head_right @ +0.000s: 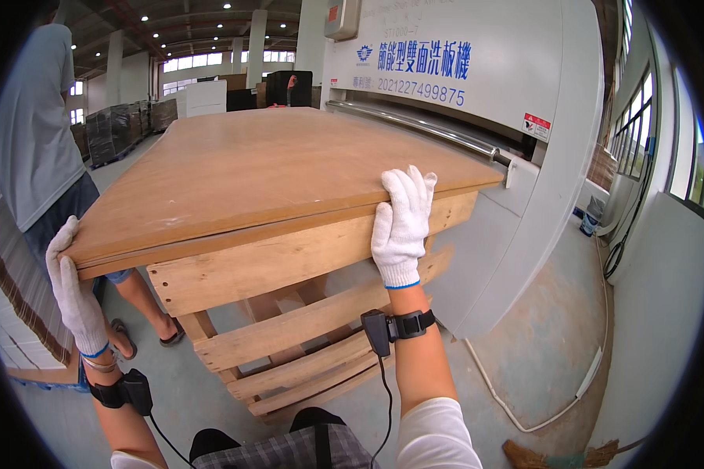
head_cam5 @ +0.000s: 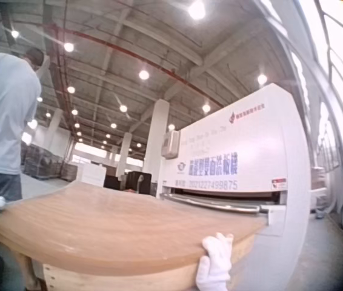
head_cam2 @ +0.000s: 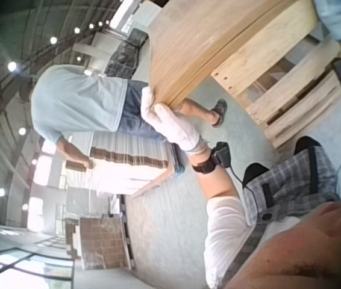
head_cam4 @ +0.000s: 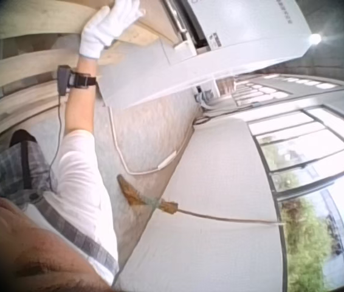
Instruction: Two people working together to process large white panels through a machine in a manufacturing environment.
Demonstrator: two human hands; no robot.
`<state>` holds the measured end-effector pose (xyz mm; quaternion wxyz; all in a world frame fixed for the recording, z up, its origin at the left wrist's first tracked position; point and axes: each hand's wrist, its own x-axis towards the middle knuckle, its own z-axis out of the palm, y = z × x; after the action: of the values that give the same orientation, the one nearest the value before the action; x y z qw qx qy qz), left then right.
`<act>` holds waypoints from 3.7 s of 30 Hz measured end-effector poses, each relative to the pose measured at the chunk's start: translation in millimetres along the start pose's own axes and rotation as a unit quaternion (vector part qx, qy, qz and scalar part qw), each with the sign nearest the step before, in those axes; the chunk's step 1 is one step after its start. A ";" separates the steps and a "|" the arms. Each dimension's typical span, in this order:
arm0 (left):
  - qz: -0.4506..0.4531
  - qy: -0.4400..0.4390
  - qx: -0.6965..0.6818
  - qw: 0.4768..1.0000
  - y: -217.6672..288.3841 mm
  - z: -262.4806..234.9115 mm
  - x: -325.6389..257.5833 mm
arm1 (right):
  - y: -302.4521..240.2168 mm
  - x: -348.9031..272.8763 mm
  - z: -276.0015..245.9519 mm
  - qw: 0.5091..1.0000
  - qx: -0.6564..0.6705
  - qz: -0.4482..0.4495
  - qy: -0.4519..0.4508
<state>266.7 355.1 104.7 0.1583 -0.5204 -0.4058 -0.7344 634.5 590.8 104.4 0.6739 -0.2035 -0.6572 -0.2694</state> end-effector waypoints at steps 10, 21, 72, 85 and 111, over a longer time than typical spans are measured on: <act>0.025 -0.024 -0.011 0.999 -2.3 -4.6 1.5 | 1.9 -1.6 3.1 1.000 0.005 -0.005 0.013; 0.029 -0.013 -0.027 0.999 -4.9 -1.7 0.6 | 0.8 -2.7 5.6 1.000 -0.001 -0.010 0.016; 0.000 0.016 -0.055 0.998 -2.2 2.2 -1.2 | 4.0 -1.7 3.7 1.000 -0.001 -0.007 0.018; 0.019 0.008 -0.041 0.999 -3.4 0.6 -0.3 | 1.3 -0.6 4.6 1.000 -0.003 -0.004 0.015; 0.021 -0.012 -0.016 1.000 -5.3 -4.1 0.3 | 0.4 -0.9 3.0 1.000 -0.006 -0.004 0.011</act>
<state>260.4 355.3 102.2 0.1601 -0.5406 -0.3845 -0.7309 632.4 593.1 103.7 0.6788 -0.2019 -0.6491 -0.2777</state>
